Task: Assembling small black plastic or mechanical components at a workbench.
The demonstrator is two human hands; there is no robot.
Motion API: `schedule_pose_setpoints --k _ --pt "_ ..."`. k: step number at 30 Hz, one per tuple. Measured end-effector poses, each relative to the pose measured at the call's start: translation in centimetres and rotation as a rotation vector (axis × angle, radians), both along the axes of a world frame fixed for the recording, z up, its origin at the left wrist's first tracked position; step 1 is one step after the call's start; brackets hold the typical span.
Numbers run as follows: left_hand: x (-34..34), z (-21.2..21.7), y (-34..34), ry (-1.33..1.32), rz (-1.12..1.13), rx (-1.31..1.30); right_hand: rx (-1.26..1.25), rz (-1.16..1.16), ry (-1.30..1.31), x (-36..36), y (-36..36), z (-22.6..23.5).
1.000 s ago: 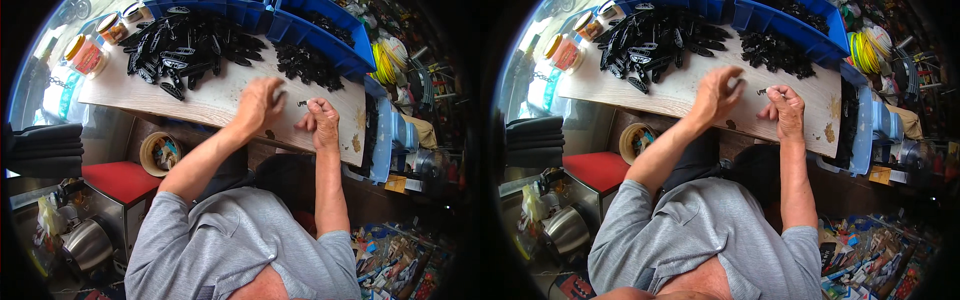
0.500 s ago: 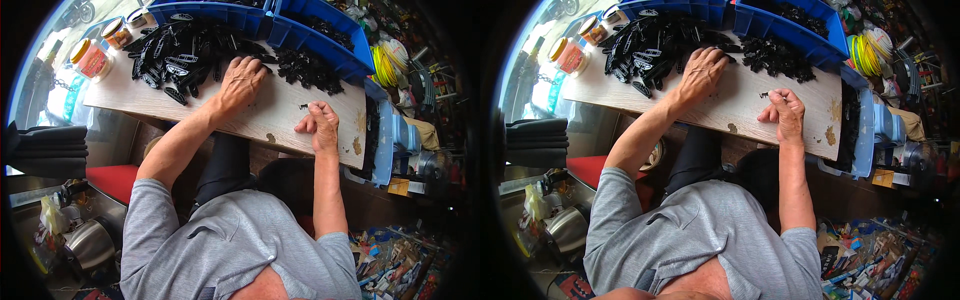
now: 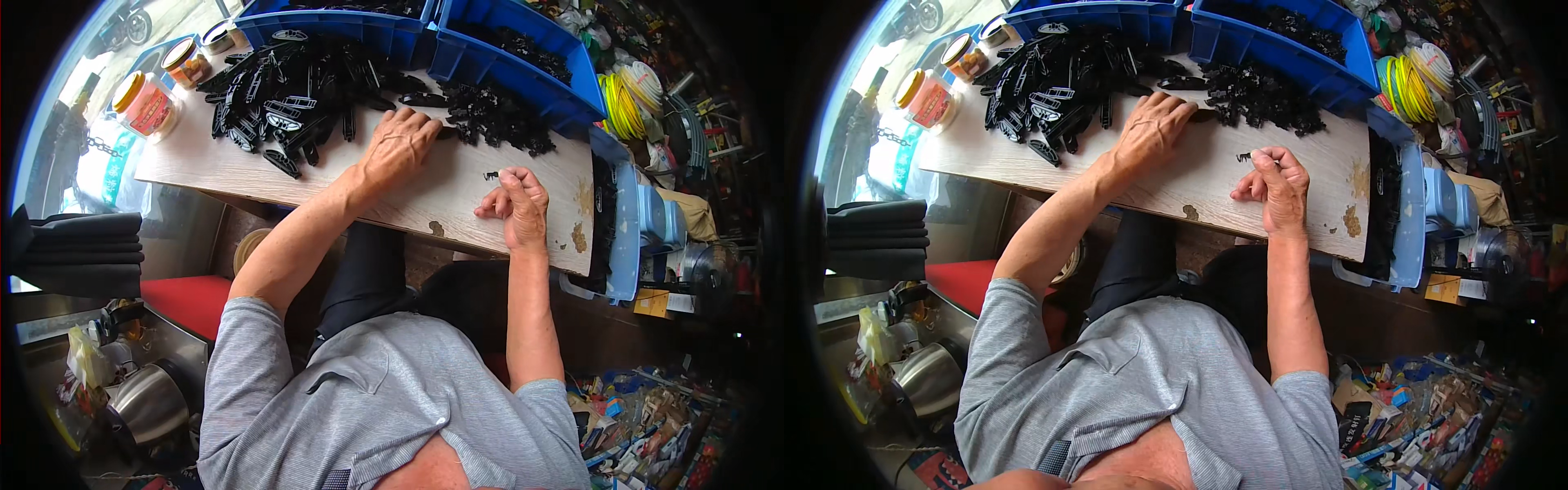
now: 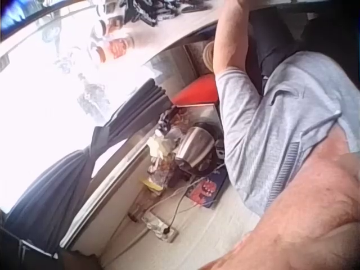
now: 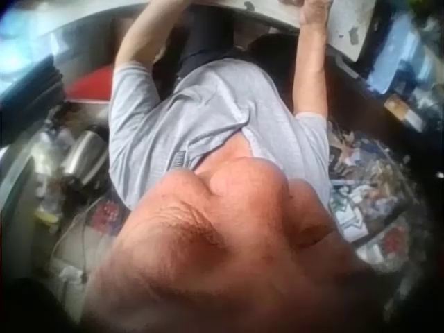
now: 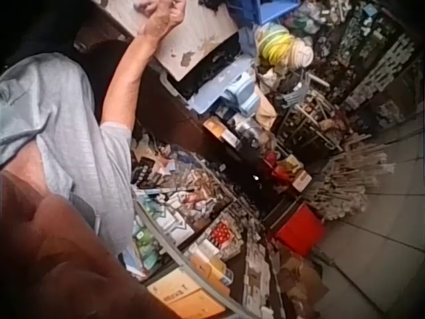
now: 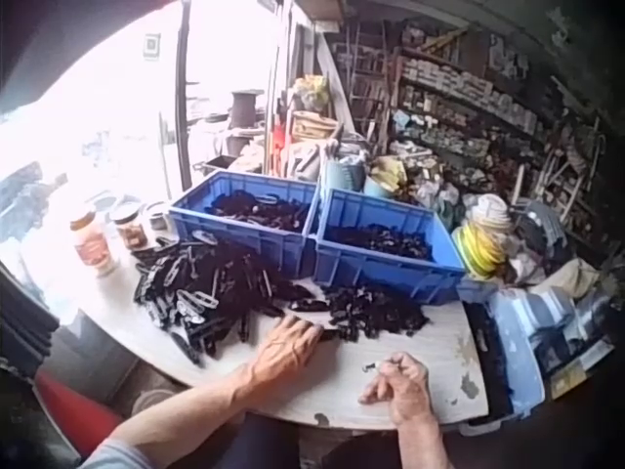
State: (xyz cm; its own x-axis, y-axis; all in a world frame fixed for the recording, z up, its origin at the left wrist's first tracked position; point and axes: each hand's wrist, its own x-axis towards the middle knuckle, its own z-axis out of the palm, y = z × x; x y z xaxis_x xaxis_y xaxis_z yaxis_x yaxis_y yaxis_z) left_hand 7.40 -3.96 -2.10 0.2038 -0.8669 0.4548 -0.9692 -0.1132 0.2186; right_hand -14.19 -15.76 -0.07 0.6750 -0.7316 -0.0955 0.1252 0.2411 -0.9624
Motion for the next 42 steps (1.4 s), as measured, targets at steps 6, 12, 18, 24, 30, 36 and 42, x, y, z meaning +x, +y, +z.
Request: schedule_pose_setpoints --k 6,12,18,24,30,36,42 --pt "0.4 -0.1 0.6 0.052 0.157 -0.066 0.016 -0.007 -0.024 0.1 0.1 0.0" --pt "-0.9 -0.8 1.8 0.066 0.211 -0.156 0.016 -0.021 -0.04 0.1 0.1 0.0" --pt "-7.0 -0.9 1.4 1.271 -0.067 -0.362 0.091 0.031 -0.203 1.0 1.3 -0.7" --pt "-9.9 0.6 0.5 1.636 -0.224 -0.36 0.087 0.005 -0.205 0.4 0.6 -1.6" --pt "-9.3 1.1 0.5 1.694 -0.202 -0.293 0.12 0.06 -0.191 0.4 0.7 -1.4" --pt "-8.9 2.5 0.5 1.864 -0.081 -0.24 0.101 0.051 -0.154 0.5 1.2 -0.6" --pt "-8.9 2.1 0.2 1.864 -0.034 -0.294 0.029 0.014 -0.057 0.9 1.6 0.2"
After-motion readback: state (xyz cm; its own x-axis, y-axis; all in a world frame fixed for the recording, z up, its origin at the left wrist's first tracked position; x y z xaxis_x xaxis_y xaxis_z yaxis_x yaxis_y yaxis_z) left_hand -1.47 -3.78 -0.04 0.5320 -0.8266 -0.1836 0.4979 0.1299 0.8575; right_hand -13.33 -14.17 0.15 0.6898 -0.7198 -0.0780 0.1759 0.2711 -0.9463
